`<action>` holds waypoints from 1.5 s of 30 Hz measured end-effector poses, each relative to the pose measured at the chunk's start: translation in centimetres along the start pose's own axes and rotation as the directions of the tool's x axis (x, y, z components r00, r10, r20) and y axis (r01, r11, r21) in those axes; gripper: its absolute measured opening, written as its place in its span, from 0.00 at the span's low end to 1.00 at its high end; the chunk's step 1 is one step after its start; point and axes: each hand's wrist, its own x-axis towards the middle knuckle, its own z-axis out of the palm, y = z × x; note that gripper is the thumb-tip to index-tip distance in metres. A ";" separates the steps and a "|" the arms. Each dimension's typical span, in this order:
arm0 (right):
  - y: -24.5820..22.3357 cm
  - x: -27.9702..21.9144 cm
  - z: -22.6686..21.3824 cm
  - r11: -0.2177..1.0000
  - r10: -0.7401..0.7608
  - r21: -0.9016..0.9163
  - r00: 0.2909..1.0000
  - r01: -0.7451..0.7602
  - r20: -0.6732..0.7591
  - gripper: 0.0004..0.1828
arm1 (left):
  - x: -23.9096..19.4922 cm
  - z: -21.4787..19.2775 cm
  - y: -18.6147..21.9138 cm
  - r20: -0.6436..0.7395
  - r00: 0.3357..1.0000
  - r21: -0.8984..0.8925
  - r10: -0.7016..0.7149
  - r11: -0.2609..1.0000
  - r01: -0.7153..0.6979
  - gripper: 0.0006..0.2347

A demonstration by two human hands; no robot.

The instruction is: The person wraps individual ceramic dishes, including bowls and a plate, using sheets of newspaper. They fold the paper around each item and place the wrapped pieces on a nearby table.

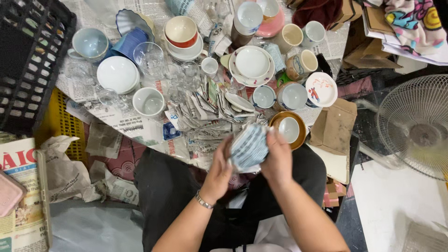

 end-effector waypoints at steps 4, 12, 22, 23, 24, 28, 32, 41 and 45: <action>-4.7 3.7 2.9 0.954 -0.231 -0.192 0.973 0.230 0.014 0.14 | 3.6 -1.7 1.5 -0.061 0.998 0.002 -0.003 1.000 0.003 0.28; -6.2 23.1 14.7 0.312 -0.577 -0.533 0.602 0.787 0.551 0.13 | 9.2 -4.3 3.4 0.126 0.592 0.630 0.796 0.397 -0.667 0.10; 5.7 45.4 22.6 0.324 -0.354 -0.571 0.656 0.754 0.666 0.16 | 8.6 -9.2 5.8 0.054 0.598 0.700 0.799 0.397 -0.594 0.14; 6.6 46.7 22.8 0.334 -0.324 -0.555 0.646 0.762 0.691 0.16 | 8.8 -9.3 5.6 0.028 0.594 0.714 0.804 0.399 -0.575 0.14; 7.3 47.6 23.0 0.281 -0.212 -0.679 0.734 0.678 0.645 0.19 | 8.9 -9.4 5.4 0.003 0.589 0.728 0.808 0.401 -0.555 0.13; 9.5 49.3 23.8 -0.040 0.112 -0.870 0.868 0.491 0.484 0.29 | 9.0 -9.3 4.7 0.049 0.653 0.745 0.756 0.408 -0.528 0.11; 10.3 49.4 24.9 -0.255 0.219 -0.755 0.797 0.603 0.563 0.33 | 9.2 -8.9 4.5 0.078 0.665 0.697 0.743 0.436 -0.569 0.09; 9.8 48.7 26.2 -0.331 0.343 -0.608 0.692 0.722 0.635 0.26 | 9.5 -7.9 4.9 0.043 0.697 0.692 0.716 0.482 -0.538 0.09; 9.5 48.9 26.7 -0.328 0.340 -0.532 0.623 0.780 0.704 0.22 | 9.7 -8.0 4.9 0.036 0.699 0.654 0.715 0.512 -0.557 0.10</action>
